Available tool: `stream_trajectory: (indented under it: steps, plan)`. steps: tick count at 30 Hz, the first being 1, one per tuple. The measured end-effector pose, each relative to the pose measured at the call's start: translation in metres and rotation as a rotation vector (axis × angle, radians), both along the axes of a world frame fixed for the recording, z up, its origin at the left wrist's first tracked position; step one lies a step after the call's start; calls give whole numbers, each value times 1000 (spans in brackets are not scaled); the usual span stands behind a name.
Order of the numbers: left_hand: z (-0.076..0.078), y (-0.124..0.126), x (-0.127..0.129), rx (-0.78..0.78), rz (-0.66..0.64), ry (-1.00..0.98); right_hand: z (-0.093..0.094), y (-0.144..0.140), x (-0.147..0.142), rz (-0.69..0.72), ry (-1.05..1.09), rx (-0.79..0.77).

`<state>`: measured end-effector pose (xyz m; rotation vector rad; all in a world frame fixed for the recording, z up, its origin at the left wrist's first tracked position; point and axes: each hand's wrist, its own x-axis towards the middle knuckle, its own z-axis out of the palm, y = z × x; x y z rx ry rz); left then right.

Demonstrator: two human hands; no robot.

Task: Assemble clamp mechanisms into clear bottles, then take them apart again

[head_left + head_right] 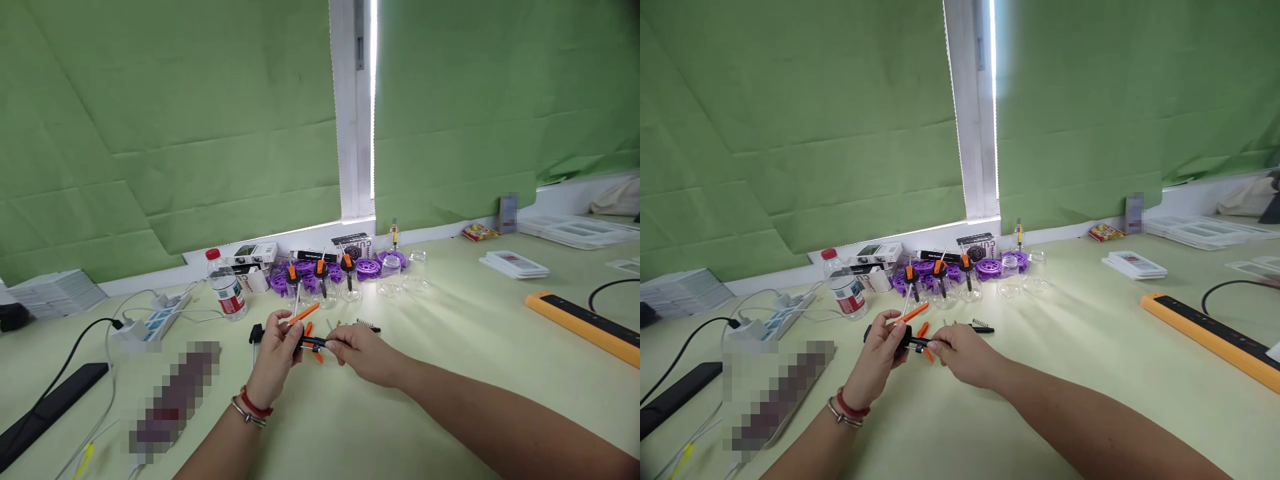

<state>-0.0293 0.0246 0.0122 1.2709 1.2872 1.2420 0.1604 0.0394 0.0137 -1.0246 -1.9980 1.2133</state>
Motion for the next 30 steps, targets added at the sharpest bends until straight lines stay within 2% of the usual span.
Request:
stream_trajectory:
  steps: [2, 5, 7, 9, 11, 15, 17, 24, 27, 30]
  plan:
    - [-3, 2, -4, 127, 14, 57, -4, 0, -1, -26, 80, -155]
    - [-4, 3, -9, 409, 70, 294, -10, -3, -1, -4, 283, -362]
    - [-4, 1, -11, 574, 71, 450, -13, -7, -2, 57, 405, -437]
    - [-4, -1, -11, 644, 4, 490, -14, -12, -2, 111, 471, -483]
    - [-6, -2, -10, 625, -35, 475, -14, -14, -2, 131, 475, -469]
    - [-9, 2, -11, 513, 117, 512, -16, -13, 3, 118, 365, -359]
    - [-9, 5, -12, 480, 147, 541, -20, -10, 3, 96, 287, -317]
    - [-17, 11, -6, 360, 99, 633, -34, -11, -4, 19, 154, -179]
    - [-21, 9, 0, 334, 107, 617, -43, -12, -6, -16, 87, -170]
    - [-19, 8, 1, 309, 102, 661, -49, -12, -6, 7, 74, -177]
